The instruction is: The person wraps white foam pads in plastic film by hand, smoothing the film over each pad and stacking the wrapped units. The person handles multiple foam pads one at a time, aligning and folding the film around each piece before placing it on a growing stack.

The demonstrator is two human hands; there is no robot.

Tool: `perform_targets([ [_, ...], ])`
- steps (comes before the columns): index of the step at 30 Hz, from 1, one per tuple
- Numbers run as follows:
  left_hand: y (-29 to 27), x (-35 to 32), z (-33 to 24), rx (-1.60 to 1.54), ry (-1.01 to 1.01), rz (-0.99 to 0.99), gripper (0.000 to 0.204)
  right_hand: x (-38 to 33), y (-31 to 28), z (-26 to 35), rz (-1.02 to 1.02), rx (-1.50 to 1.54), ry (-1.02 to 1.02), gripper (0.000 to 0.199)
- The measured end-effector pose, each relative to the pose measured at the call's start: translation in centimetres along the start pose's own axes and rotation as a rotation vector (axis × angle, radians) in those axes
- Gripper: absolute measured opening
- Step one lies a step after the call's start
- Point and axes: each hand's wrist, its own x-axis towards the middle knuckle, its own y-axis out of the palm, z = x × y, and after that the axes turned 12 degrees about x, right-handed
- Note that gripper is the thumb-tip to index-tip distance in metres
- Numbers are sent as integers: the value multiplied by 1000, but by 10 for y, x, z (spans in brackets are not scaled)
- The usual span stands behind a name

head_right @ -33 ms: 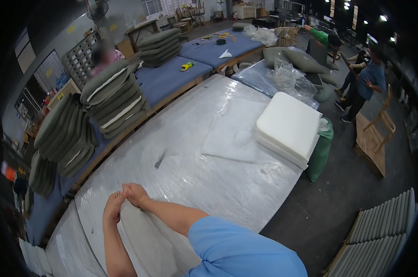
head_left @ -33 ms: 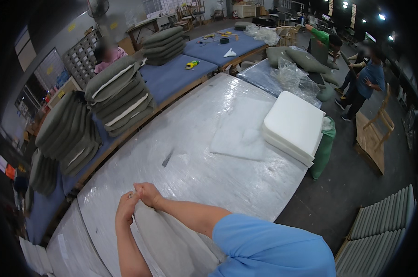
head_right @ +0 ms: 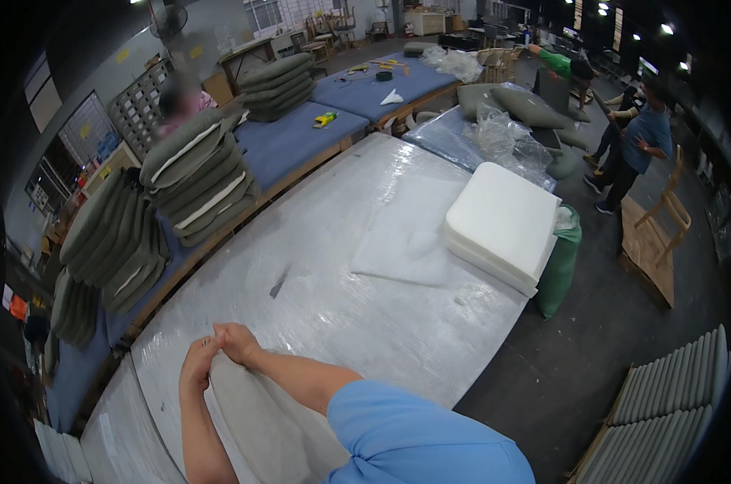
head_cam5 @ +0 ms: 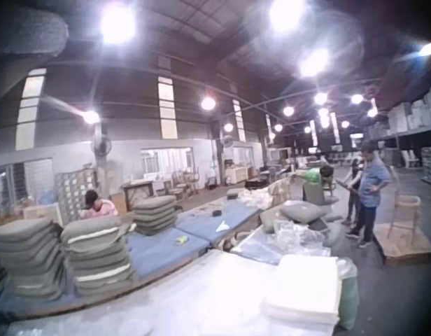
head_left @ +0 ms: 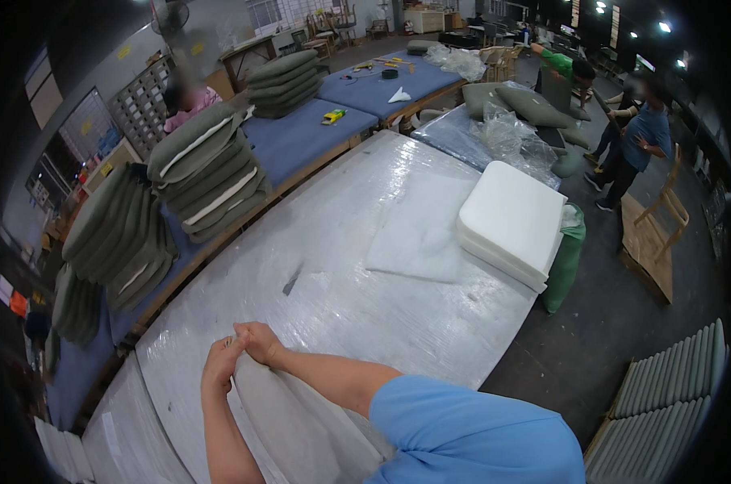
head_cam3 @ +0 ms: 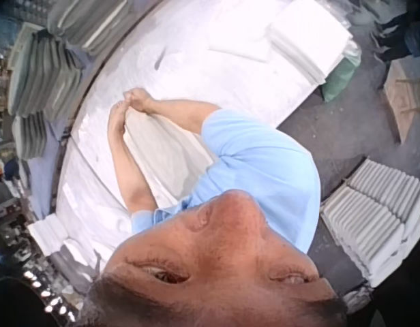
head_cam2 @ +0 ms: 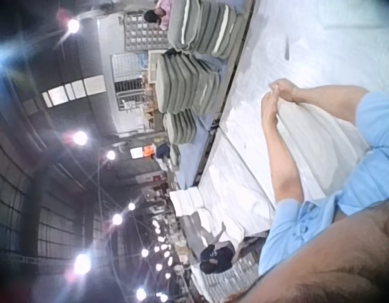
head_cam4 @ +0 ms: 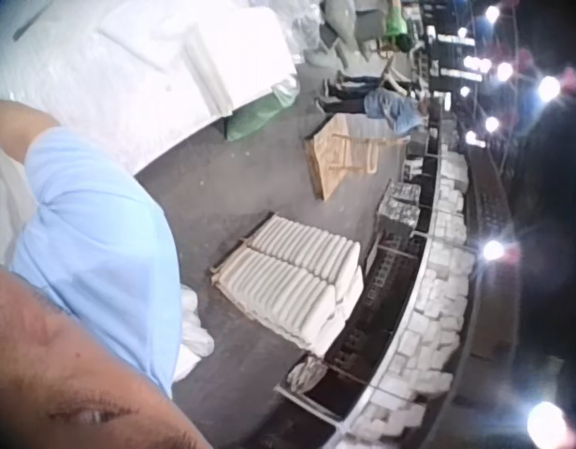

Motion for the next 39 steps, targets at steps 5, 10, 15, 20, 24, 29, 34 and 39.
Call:
perform_targets([
  [5,15,13,-35,207,-96,-52,49,1,-26,-8,-141,-159,-46,41],
  [10,29,24,-50,297,-77,-25,71,-60,-104,-46,-308,-516,377,34],
  [15,30,24,-58,304,-107,-27,69,-248,-215,-111,-411,-551,499,41],
  [20,39,34,-58,208,-25,1,50,-378,-252,-82,-238,-644,839,42],
  [24,59,36,-73,67,124,151,41,-401,-226,-50,-239,-287,695,56],
  [29,57,37,-59,-13,-37,300,63,-351,-114,86,102,201,74,85],
  [34,42,37,-35,-193,-26,357,53,-352,-25,83,9,-400,-158,118],
  [39,30,1,11,-344,155,255,55,-354,-2,71,23,-411,-137,126],
])
